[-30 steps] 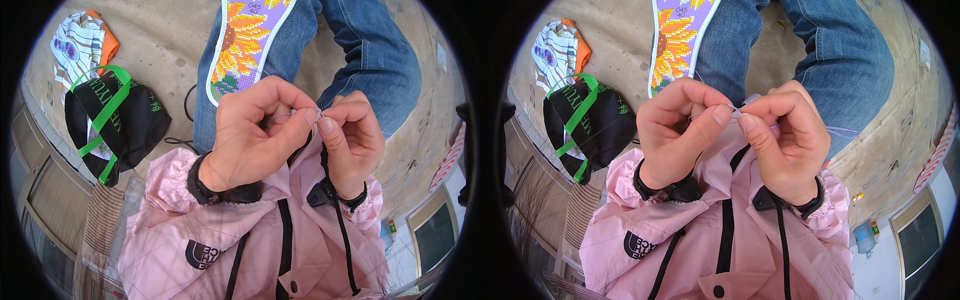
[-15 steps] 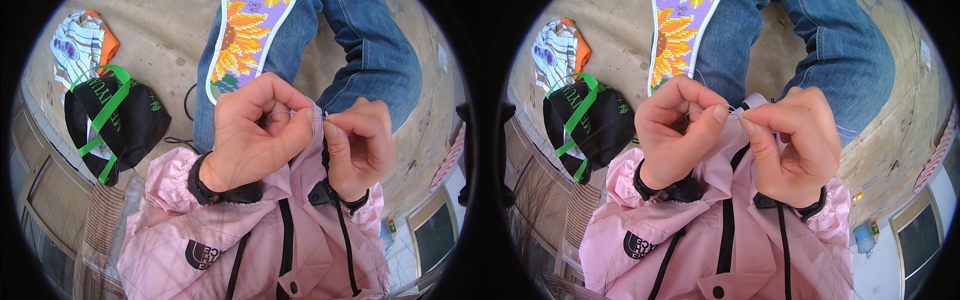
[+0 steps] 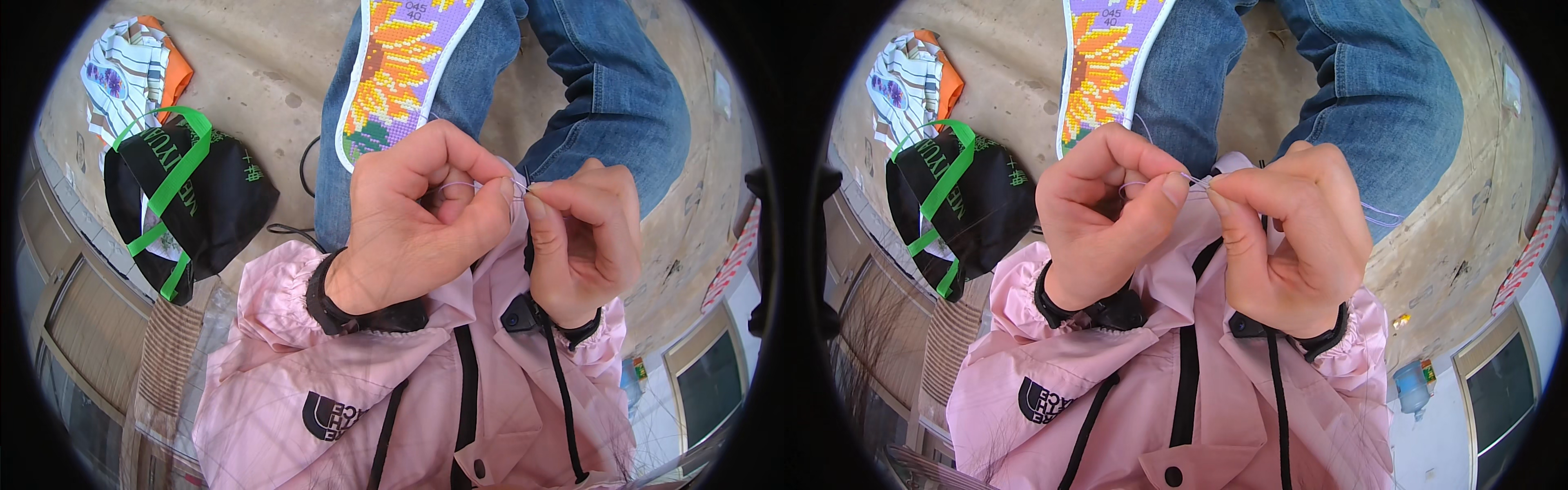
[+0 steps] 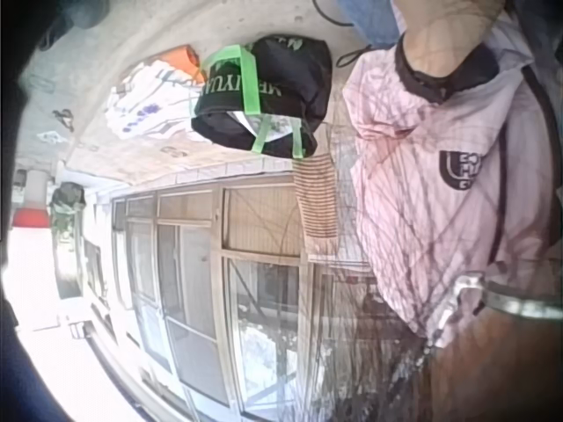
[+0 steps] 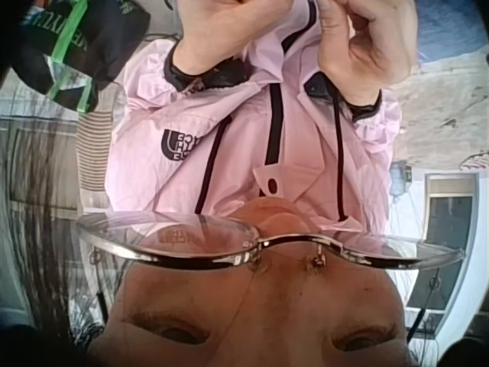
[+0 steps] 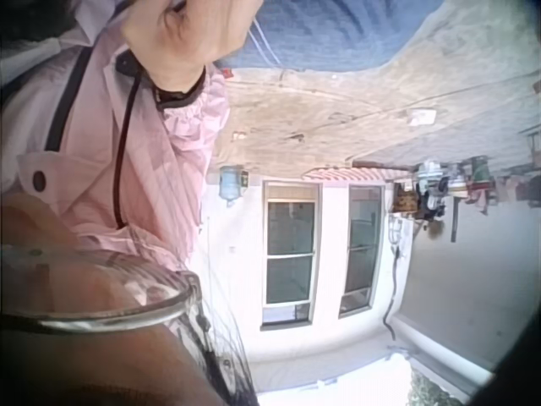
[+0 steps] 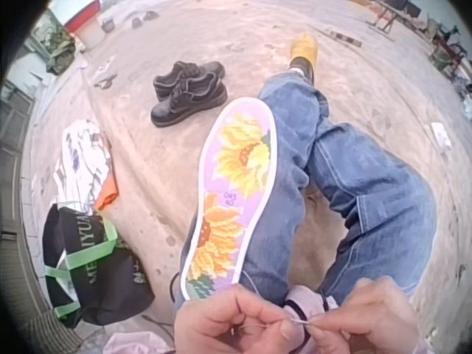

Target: The person sews a sunflower design onto a white shoe insole using a needle and thread. They repeatedly insert the needle through the insole and pull the thread to secure the design, occasionally flipping the insole to work on different sections.

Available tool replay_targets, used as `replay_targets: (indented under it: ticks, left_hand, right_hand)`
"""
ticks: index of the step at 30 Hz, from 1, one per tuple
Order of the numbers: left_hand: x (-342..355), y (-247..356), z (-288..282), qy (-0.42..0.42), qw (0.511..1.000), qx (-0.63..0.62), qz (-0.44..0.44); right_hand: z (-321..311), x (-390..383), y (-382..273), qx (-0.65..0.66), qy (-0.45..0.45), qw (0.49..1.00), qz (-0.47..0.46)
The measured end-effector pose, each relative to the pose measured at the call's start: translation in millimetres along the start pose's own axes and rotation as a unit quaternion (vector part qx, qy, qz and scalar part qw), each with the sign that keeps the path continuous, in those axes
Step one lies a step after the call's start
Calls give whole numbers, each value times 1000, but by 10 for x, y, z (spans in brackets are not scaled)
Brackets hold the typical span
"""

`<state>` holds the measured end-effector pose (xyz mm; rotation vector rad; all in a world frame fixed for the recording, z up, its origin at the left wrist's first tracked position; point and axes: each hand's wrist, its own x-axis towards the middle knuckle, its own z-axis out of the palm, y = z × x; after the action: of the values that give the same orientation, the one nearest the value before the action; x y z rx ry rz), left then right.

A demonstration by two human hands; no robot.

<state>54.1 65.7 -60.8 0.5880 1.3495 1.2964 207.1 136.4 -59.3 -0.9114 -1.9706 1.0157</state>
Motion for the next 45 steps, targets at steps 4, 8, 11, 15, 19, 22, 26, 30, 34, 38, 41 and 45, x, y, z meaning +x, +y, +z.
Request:
replay_targets:
  ticks: [4, 8, 11, 15, 19, 22, 26, 30, 34, 38, 41, 45]
  left_hand:
    - [1, 1, -5, -4, 1000, -2, -4]
    - [2, 7, 4, -7, 1000, 2, -10]
    - [6, -7, -18, -20, 1000, 8, -4]
    - [-8, -35, -8, -22, 999, -33, 5]
    - [5, -45, -31, -42, 998, 1, 42]
    - [6, -25, -48, -56, 996, 44, 45]
    - [-13, 7, -47, -54, 997, 54, 28]
    - [-34, -9, -84, -62, 997, 42, 19]
    - [-34, -36, -87, -53, 998, 30, 18]
    - [-40, -12, -77, -59, 998, 12, 18]
    - [-74, 12, -31, -28, 998, -30, 40]
    - [-76, 73, -63, 49, 992, -39, 107]
  right_hand:
    - [7, 0, 6, 1, -3, 1000, 0]
    - [10, 1, 9, 6, -3, 1000, 4]
    - [24, -7, 22, 11, 5, 1000, 9]
    - [42, -26, 40, 21, 17, 999, 21]
    - [58, -37, 57, 35, 22, 998, 37]
    - [94, -56, 58, 58, 39, 995, 68]
    - [74, -68, 83, 69, 47, 991, 103]
    - [29, -36, 115, 53, 81, 988, 119]
    - [7, -9, 123, 54, 93, 988, 107]
    - [-7, -30, 32, 174, 21, 969, 176]
    - [-8, -55, -109, 320, -91, 879, 343]
    - [-182, -203, -64, 301, -91, 892, 326]
